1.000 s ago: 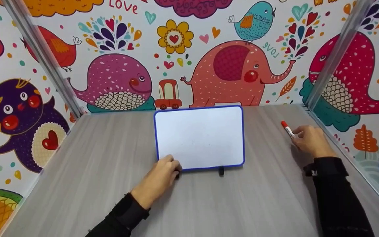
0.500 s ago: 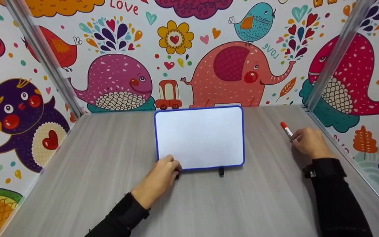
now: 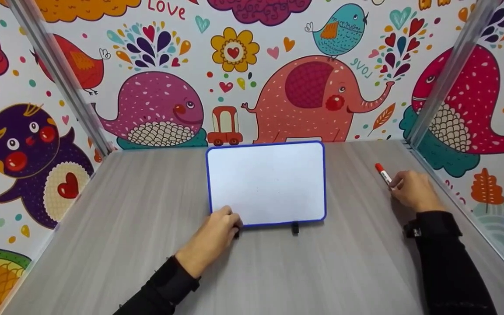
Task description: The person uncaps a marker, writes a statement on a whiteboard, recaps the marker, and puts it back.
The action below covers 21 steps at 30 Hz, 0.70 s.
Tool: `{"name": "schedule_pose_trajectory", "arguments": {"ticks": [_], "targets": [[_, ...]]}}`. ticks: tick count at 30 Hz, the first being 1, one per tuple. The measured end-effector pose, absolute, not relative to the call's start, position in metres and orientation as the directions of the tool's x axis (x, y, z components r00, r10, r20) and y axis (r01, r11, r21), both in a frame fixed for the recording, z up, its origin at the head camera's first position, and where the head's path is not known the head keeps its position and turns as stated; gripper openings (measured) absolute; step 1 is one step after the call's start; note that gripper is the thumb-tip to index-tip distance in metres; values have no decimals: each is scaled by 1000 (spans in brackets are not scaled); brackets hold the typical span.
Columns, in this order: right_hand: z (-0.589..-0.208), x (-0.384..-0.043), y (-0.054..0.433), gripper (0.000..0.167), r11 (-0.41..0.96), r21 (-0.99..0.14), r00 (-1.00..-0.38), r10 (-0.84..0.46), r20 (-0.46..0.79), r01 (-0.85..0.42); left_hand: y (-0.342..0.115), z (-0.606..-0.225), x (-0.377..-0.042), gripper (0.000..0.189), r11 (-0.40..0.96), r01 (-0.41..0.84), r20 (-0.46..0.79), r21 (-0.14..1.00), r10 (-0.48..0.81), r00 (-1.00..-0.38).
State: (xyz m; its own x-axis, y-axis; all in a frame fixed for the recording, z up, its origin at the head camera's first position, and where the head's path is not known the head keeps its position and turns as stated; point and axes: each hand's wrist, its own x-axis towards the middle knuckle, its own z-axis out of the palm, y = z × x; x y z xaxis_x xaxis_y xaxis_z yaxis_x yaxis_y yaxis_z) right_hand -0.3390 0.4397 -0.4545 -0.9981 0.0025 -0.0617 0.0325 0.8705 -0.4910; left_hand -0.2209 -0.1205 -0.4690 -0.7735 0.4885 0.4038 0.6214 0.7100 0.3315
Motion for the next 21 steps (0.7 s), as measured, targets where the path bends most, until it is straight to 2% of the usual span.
{"name": "schedule_pose_trajectory", "arguments": {"ticks": [7,21], "targets": [[-453,-341,439,37,878,-476,-997,25,-72,57,-122,-472,-220,16,710,633,425,309,493,-760],[-453,-340,432,30,876,-480,-998,24,-53,46,-119,-472,-222,15,722,619,422,310,479,-770]]}}
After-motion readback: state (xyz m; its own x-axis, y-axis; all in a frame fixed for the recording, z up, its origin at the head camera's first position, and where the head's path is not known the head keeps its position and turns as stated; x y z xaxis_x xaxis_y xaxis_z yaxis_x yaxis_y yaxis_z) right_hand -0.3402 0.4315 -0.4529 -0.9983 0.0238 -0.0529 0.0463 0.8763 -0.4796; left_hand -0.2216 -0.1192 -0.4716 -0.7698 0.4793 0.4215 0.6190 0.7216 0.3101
